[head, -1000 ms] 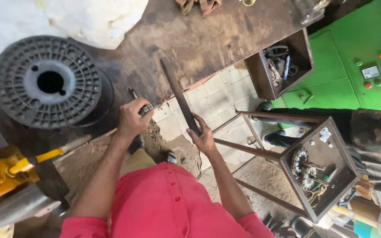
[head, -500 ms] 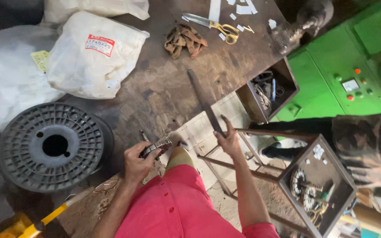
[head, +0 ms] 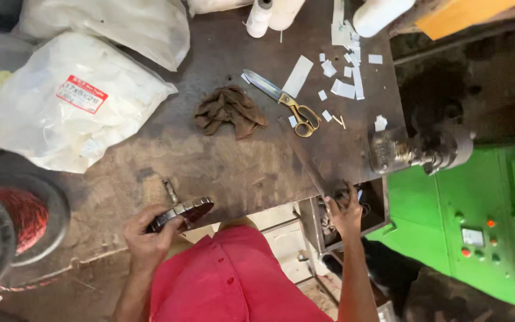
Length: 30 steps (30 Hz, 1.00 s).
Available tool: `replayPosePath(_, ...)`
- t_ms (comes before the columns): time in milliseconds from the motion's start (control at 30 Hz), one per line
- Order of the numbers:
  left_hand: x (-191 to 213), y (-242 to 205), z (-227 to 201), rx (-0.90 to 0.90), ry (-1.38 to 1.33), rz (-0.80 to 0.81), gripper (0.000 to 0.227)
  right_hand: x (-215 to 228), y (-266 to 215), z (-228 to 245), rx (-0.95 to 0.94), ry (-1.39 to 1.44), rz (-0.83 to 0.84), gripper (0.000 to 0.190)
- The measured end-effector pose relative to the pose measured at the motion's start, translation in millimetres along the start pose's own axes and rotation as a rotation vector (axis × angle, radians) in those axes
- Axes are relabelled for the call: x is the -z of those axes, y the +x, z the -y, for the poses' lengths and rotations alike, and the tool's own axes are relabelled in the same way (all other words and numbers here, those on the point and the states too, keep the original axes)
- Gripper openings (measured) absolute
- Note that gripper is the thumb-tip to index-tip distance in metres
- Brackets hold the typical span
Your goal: The person uses a metal rod to press a small metal ring into a circular motor component on a workbench. Then the person places small white paper pieces into the slots of the same component. The person moves the finished component to a nearby metal tray.
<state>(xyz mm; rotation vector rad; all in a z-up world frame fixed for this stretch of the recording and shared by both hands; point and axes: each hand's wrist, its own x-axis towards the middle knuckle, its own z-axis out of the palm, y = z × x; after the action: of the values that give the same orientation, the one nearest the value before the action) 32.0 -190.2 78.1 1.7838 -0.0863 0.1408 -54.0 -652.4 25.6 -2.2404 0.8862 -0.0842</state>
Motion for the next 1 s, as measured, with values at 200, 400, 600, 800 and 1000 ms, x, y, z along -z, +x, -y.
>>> replayPosePath(200,-8,-23,-18,0.141,0.049,-0.239,0.018,20,32,105,0.434,-0.685,-0.06,0.065)
replayPosePath(400,-11,-87,-39,0.254,0.129,-0.498,0.019,-124,84,243,1.273,-0.153,0.221,0.074)
replayPosePath(600,-7,-189,-45,0.424,0.269,-0.808,0.023,-202,104,269,1.425,-0.281,0.328,0.047)
replayPosePath(800,-9,-276,-29,0.49,0.266,-1.034,0.017,-231,37,225,1.205,0.049,0.196,0.044)
replayPosePath(1000,-2,-318,-15,0.444,0.111,-1.081,0.016,-207,10,209,1.142,0.27,0.191,0.021)
